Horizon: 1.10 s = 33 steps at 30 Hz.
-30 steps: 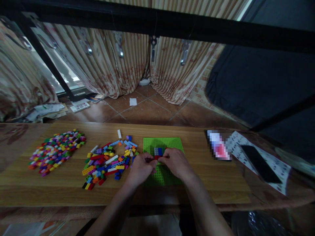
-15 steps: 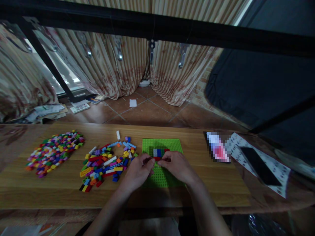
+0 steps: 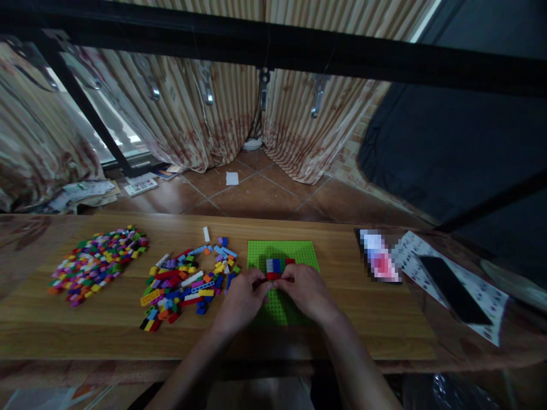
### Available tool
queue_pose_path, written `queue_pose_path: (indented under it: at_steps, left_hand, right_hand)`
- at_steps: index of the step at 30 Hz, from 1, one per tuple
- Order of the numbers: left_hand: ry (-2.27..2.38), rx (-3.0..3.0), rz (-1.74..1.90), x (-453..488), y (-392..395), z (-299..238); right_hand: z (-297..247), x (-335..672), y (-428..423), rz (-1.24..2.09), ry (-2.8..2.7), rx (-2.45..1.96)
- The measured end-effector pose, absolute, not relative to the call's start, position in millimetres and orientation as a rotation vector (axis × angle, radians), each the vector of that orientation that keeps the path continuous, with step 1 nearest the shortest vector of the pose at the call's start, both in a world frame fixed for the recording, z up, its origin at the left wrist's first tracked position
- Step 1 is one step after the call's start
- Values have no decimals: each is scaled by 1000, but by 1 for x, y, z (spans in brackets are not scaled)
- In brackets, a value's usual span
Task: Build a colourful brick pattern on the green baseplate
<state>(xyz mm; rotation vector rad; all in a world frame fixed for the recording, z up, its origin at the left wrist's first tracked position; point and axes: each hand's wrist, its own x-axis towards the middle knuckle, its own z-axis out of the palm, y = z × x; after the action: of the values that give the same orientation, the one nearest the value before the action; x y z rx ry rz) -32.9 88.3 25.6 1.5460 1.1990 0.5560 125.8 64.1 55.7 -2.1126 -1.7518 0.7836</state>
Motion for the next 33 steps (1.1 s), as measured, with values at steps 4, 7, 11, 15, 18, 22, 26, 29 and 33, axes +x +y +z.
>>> queue_pose_path:
  at_steps: [4, 7, 11, 15, 18, 22, 26, 29, 33]
  left_hand:
    - [1246, 1609, 571, -30, 85, 30]
    - [1246, 1596, 582, -29, 84, 29]
    - [1243, 1689, 592, -31, 84, 28]
    - [1244, 1789, 585, -34, 84, 31]
    - [1222, 1782, 591, -34, 84, 29]
    - [1254, 1844, 576, -31, 83, 22]
    - [1267, 1902, 575, -29, 82, 18]
    - [1273, 1926, 572, -29, 82, 17]
    - [1274, 1933, 559, -30, 82, 19]
  right_hand:
    - [51, 127, 66, 795, -1716, -2097]
    - [49, 130, 66, 801, -1688, -2049]
    - [49, 134, 65, 829, -1671, -1973]
    - [52, 143, 66, 754, -1603, -1937]
    - [53, 154, 67, 583, -1506, -2043]
    - [50, 166, 67, 413, -1471, -2218]
    - [46, 166, 65, 435, -1577, -2271]
    - [44, 162, 66, 469, -1646, -2282]
    - [45, 161, 69, 434, -1644, -2290]
